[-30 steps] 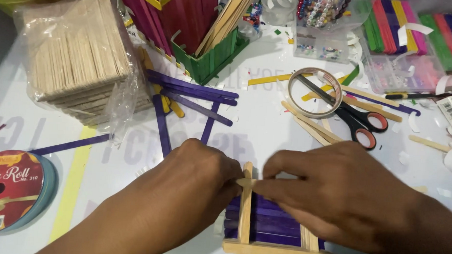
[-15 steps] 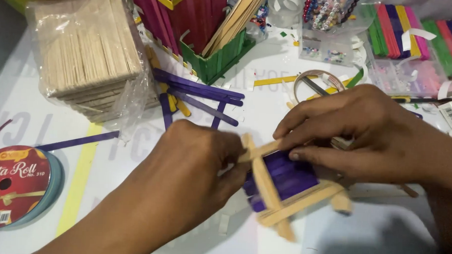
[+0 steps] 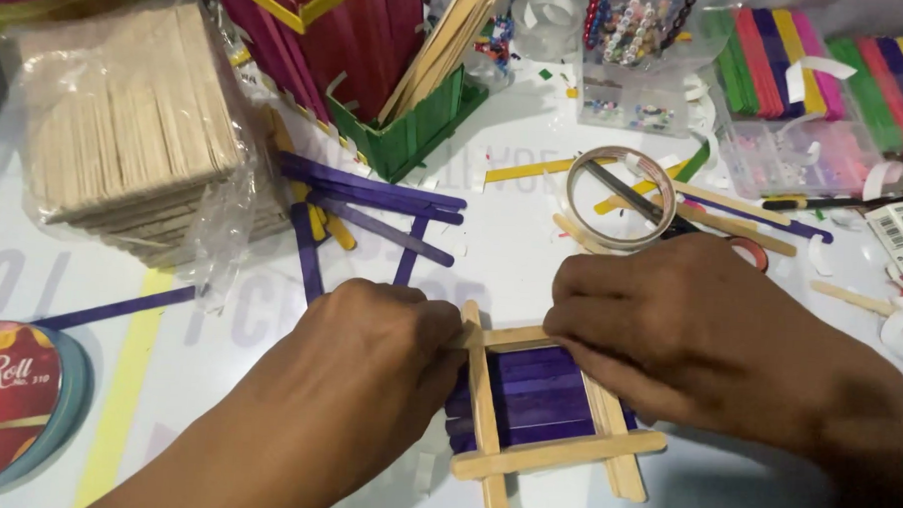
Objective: Assembling a miniature structure using popsicle sticks and adhesive tape.
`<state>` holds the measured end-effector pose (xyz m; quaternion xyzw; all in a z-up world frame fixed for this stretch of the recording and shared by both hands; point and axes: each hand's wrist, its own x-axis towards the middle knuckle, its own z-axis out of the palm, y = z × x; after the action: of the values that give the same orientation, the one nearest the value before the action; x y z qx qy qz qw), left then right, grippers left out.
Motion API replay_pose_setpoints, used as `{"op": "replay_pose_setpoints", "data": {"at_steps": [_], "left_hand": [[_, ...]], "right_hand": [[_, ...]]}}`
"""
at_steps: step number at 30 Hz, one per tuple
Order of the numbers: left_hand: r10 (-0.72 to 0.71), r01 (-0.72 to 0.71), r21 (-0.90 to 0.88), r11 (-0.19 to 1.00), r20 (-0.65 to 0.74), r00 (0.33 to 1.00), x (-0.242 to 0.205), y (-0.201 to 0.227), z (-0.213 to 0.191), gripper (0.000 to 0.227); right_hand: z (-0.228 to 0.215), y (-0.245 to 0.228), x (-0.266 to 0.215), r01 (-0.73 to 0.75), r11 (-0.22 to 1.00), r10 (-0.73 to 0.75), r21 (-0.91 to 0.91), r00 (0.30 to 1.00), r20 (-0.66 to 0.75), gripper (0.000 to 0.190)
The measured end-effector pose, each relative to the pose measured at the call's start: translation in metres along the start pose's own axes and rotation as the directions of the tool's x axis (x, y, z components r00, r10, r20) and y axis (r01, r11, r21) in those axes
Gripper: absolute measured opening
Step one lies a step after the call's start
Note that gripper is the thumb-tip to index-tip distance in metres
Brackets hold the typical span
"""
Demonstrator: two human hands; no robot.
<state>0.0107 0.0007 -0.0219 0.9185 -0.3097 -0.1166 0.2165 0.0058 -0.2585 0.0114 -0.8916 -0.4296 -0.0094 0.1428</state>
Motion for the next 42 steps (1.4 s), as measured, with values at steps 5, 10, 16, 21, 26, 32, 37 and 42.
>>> {"op": "replay_pose_setpoints", "data": {"at_steps": [5,10,16,21,26,32,37,42], "left_hand": [[0.008,-0.008,0.014,1.000,-0.017,1.000,-0.001,-0.002,-0.001,0.041],[0.033,-0.033,-0.001,0.999,-0.045,0.998,0.000,-0.004,0.001,0.040],[-0.004,0.004,-0.013,1.000,-0.009,1.000,-0.001,-0.001,-0.005,0.041],[0.072,-0.075,-0.044,0.996,-0.066,0.995,0.001,-0.005,0.000,0.032],[-0.034,0.033,-0.026,0.999,-0.044,0.998,0.002,-0.003,0.001,0.042],[-0.212,0.213,-0.014,0.977,0.069,0.975,0.002,0.004,-0.012,0.035],[-0.238,0.234,0.059,0.970,0.086,0.967,0.001,0.004,-0.018,0.034],[-0.252,0.249,0.036,0.968,0.122,0.960,-0.001,0.007,-0.022,0.026]], "right_hand": [[0.000,0.007,0.003,0.039,0.999,-0.039,0.009,0.998,0.040,0.011],[-0.027,0.019,-0.004,-0.143,0.950,0.169,0.279,0.983,-0.071,0.011],[-0.026,0.020,-0.011,-0.197,0.968,0.196,0.155,0.980,0.019,0.013],[-0.016,0.029,-0.011,-0.370,0.924,0.353,0.100,0.923,0.153,0.018],[-0.017,0.029,-0.003,-0.511,0.846,0.458,0.150,0.842,0.284,0.014],[-0.030,0.030,-0.010,-0.286,0.887,0.316,0.362,0.948,-0.025,0.008],[-0.036,0.021,-0.021,-0.291,0.906,0.284,0.306,0.956,0.069,0.003],[-0.027,0.007,-0.016,-0.409,0.865,0.304,0.290,0.888,0.346,0.027]]}}
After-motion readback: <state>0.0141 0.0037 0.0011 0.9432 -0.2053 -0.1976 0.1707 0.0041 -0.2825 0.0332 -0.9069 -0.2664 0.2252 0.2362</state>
